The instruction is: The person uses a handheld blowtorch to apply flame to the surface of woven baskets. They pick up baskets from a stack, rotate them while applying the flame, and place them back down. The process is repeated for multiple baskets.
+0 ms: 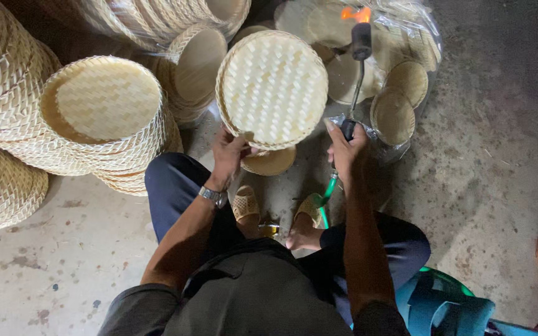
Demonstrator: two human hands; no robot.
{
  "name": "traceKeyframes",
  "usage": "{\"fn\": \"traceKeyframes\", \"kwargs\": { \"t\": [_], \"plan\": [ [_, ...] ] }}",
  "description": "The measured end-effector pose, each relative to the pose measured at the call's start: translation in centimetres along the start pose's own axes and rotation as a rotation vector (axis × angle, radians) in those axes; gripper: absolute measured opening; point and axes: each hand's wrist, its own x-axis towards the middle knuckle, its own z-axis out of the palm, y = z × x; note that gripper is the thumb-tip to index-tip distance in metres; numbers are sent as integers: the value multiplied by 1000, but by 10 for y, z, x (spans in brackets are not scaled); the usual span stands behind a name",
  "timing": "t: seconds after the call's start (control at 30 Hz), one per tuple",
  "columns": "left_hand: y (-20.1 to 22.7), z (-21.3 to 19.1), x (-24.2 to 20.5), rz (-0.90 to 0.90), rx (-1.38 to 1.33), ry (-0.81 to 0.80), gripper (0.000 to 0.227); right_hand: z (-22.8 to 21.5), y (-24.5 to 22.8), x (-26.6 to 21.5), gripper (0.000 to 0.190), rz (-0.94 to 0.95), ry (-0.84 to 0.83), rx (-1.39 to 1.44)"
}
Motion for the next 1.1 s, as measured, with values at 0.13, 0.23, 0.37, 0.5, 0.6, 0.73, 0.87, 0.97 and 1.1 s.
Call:
{"fn": "traceKeyframes", "kwargs": {
  "t": [0.13, 0.23, 0.37, 0.5, 0.6, 0.73, 0.87, 0.97, 1.1],
  "plan": [
    [-19, 12, -18, -87, -71, 14, 28, 3, 1, 5, 27, -33, -26, 210],
    [-24, 13, -28, -112, -25, -83, 36, -6, -5, 2, 27, -51, -83, 157],
    [8, -3, -19, -105, 273, -215, 67, -34, -18, 5, 27, -95, -159, 82],
    [61, -20, 12, -133, 367, -229, 86, -64, -27, 9, 29, -86, -220, -114],
    [85, -18, 42, -160, 462, -381, 67, -75, -30, 12, 26, -83, -318, -55],
    [85, -9, 69, -331, 365, -526, 40, -75, -30, 16, 28, -40, -318, -108],
    [59, -12, 76, -294, 246, -411, 18, -73, -28, 20, 22, -114, -282, -121],
    [39, -15, 84, -251, 147, -234, 17, -76, -27, 17, 23, -122, -196, -142],
    [26, -21, 93, 95, 447, -188, 11, -82, -27, -2, 27, -100, -309, -255]
  ]
}}
